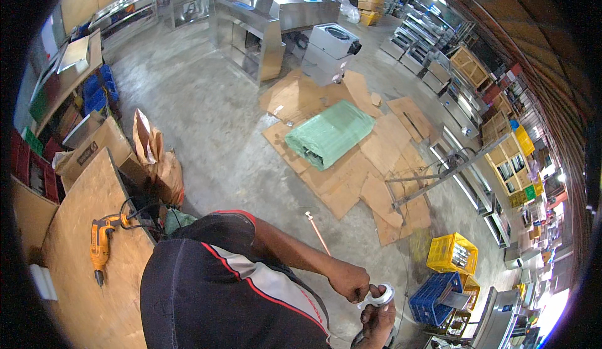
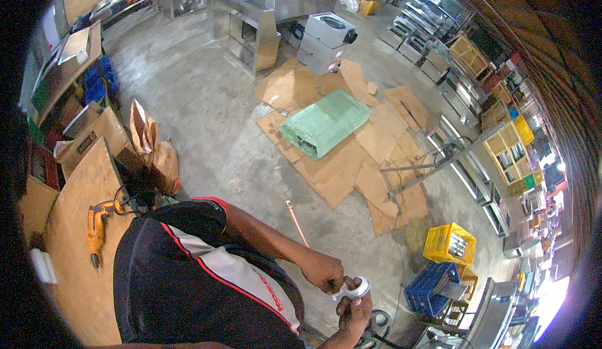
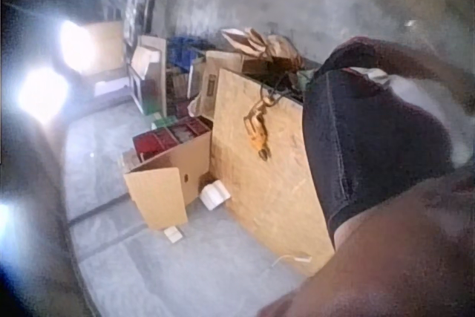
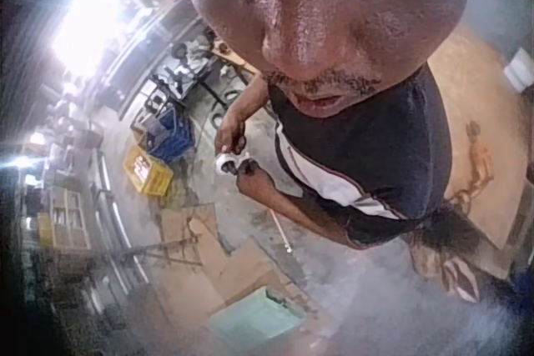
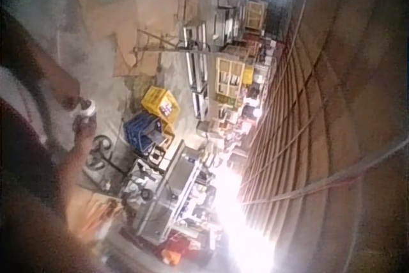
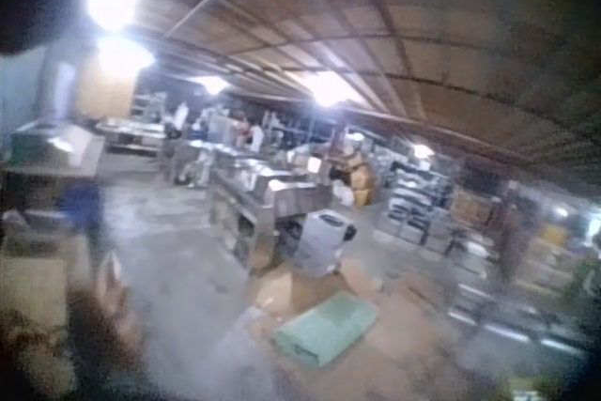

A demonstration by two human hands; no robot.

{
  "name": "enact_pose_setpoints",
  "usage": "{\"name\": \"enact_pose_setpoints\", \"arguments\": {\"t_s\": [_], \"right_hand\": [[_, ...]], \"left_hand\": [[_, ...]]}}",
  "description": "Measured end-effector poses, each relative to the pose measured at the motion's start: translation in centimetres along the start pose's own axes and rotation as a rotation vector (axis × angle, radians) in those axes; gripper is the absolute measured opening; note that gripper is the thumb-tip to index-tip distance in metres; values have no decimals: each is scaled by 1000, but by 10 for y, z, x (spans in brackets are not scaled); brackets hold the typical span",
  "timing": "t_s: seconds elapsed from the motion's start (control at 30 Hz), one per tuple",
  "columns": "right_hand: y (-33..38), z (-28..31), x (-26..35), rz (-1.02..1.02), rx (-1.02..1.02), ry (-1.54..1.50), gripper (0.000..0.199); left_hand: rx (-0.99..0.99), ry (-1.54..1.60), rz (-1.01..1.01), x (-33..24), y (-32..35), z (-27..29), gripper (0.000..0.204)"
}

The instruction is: The person wraps white tape around the threaded ends of copper pipe fittings. They handle each fitting one at a time, rotate it while applying tape, and place the finished pieces on a wooden workbench.

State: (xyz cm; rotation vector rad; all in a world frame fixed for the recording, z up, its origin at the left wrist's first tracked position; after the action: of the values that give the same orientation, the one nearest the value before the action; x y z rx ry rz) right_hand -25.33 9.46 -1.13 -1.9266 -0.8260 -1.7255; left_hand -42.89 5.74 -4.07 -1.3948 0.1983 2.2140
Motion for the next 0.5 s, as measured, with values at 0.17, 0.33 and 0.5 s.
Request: {"name": "enact_pose_setpoints", "arguments": {"t_s": [0.17,0.33,0.5], "right_hand": [[-1,-9,-21,38,-100,61,87],[10,-4,-41,-141,-116,175,77],[20,-27,-49,-226,-87,218,71]], "left_hand": [[-90,64,24,3,3,5,12],[-150,163,142,-4,13,15,20],[-260,233,111,17,12,11,24]]}}
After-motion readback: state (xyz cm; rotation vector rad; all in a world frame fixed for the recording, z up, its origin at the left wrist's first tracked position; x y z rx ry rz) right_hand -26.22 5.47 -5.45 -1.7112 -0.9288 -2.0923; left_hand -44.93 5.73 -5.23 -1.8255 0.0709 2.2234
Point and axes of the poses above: each hand's wrist, its own y-axis away from the middle knuckle, its own z-axis out of the back of the hand, x = y × z, the point moved 3 cm from there along -y, towards the middle knuckle, and after that the axes turned 6 degrees about z, right-handed, at the moved point
